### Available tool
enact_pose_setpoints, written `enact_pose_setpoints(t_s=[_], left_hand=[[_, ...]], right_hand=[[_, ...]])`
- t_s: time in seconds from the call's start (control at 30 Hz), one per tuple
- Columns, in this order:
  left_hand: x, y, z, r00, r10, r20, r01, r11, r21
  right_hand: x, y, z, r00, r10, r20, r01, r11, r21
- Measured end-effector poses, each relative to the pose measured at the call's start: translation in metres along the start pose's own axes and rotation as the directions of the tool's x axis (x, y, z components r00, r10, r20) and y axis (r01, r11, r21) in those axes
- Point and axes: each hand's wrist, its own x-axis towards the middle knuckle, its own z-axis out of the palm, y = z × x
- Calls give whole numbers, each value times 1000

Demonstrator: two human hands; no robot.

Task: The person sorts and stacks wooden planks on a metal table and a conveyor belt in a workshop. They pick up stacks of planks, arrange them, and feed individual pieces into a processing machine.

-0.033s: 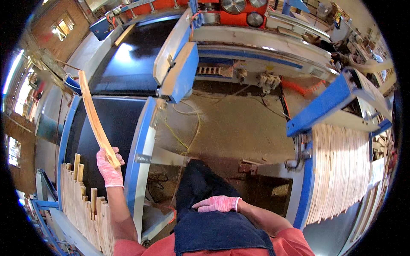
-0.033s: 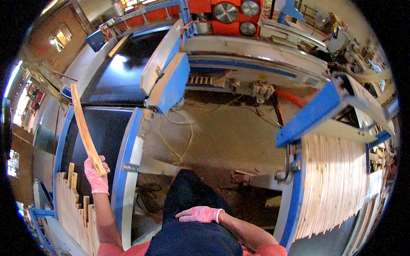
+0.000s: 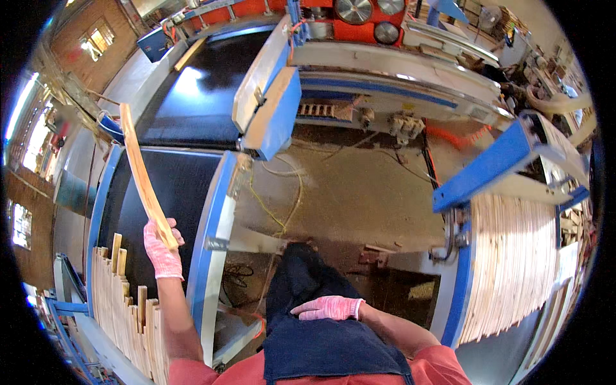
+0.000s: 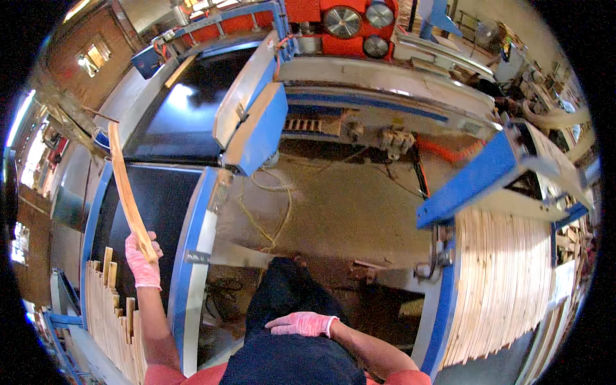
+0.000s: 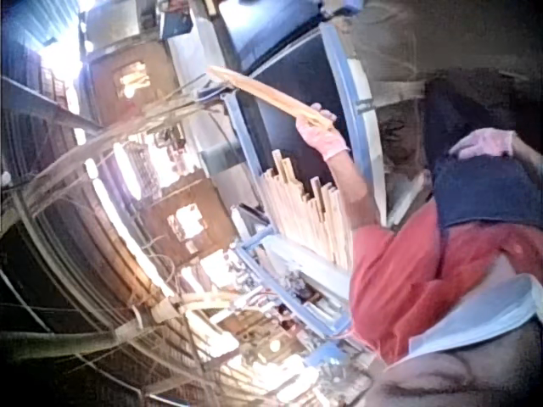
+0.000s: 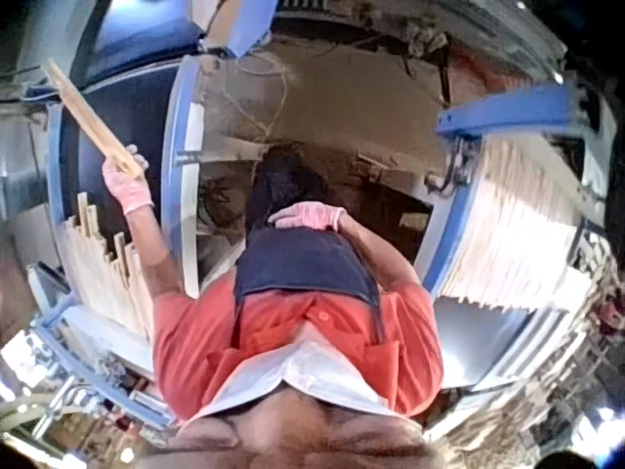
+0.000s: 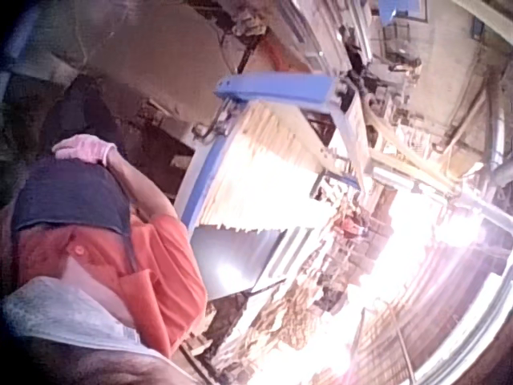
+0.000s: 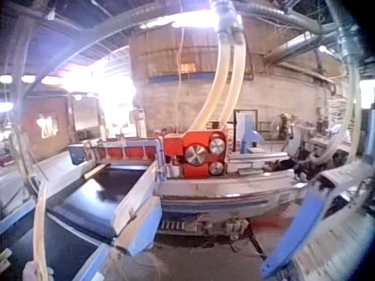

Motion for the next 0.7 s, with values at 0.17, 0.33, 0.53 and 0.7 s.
enact_pose_setpoints(t_s=[0.17, 0.33, 0.53, 0.7], left_hand=[[128, 24, 40, 1000, 17, -15, -17, 1000, 16], [297, 38, 96, 1000, 10, -17, -8, 992, 129], [521, 26, 145, 998, -68, -11, 68, 961, 269], [655, 13, 184, 995, -10, -104, 60, 866, 497]], right_hand=[[8, -12, -77, 999, 21, -50, -20, 1000, 17], [43, -21, -161, 990, 72, -122, -73, 997, -8], [102, -80, -239, 976, 204, -74, -193, 973, 129], [148, -69, -272, 992, 126, -16, -117, 957, 266]])
